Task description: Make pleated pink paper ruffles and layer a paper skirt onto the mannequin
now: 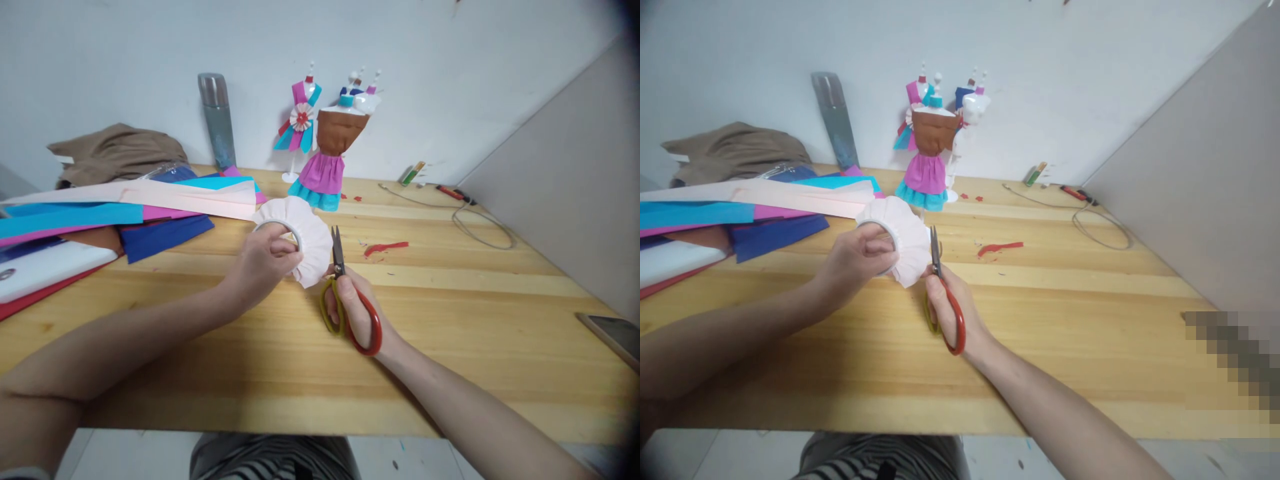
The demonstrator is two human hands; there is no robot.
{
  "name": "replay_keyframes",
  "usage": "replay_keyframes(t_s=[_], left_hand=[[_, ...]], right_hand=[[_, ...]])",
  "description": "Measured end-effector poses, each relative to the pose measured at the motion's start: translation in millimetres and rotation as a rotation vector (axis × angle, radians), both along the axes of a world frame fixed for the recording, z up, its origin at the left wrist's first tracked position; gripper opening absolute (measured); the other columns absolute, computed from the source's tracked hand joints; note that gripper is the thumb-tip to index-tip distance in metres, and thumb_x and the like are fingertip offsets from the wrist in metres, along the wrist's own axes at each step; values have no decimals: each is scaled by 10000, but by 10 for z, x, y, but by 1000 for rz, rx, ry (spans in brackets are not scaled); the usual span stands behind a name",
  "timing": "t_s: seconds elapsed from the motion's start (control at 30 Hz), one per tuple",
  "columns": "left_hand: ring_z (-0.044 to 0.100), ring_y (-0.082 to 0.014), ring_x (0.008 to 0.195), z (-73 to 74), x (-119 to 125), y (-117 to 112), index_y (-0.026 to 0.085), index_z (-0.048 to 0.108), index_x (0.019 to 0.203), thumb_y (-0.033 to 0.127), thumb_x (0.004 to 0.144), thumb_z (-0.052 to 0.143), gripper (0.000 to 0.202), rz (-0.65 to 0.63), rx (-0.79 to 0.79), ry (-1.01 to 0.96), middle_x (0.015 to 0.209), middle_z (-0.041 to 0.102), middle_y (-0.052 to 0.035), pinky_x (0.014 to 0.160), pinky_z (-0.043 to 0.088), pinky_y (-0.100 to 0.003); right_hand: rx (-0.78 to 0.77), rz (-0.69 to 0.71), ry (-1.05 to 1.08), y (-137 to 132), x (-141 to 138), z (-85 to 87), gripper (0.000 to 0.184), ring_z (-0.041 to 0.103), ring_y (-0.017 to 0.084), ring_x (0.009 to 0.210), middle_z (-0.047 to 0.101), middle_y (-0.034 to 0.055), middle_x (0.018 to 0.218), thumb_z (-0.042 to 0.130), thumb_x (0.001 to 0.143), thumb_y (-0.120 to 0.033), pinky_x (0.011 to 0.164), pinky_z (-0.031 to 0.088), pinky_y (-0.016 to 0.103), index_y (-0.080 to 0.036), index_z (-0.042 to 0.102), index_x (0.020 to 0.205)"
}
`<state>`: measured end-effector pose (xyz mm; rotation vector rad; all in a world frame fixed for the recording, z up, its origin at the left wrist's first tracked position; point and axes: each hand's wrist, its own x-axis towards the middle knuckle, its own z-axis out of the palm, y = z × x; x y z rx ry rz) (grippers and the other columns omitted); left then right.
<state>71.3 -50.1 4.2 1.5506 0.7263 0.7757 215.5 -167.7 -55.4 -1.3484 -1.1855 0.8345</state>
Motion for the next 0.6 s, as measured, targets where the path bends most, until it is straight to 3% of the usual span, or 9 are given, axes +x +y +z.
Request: replay_keyframes(t_s=[0.17,0.23,0.37,0.6], left_hand=[[685,-172,721,14,-17,-7,184,528,754,170,660,633,141,-11,141,74,726,663,-1,620,545,-250],[672,-168,694,4,-25,-3,202,434,694,180,674,615,183,-42,167,99,710,657,6,613,544,-263],[642,-154,657,-17,-38,20,217,328,671,210,702,588,262,-93,254,148,668,615,23,598,517,-260],[557,-104,565,20,-63,55,209,299,657,197,720,562,271,-99,423,207,608,554,53,562,418,-216]], right_hand=[[39,56,38,-2,21,-4,519,420,122,366,469,-63,475,413,932,-673,374,333,252,-195,580,1046],[55,79,36,-2,24,5,510,418,115,373,472,-62,486,416,936,-665,375,326,245,-189,577,1024],[79,92,21,-14,34,9,508,415,109,393,474,-57,505,418,940,-656,387,319,241,-185,587,1026],[61,76,-9,-40,69,-14,540,427,114,393,475,-59,501,405,940,-660,406,335,251,-176,596,1084]])
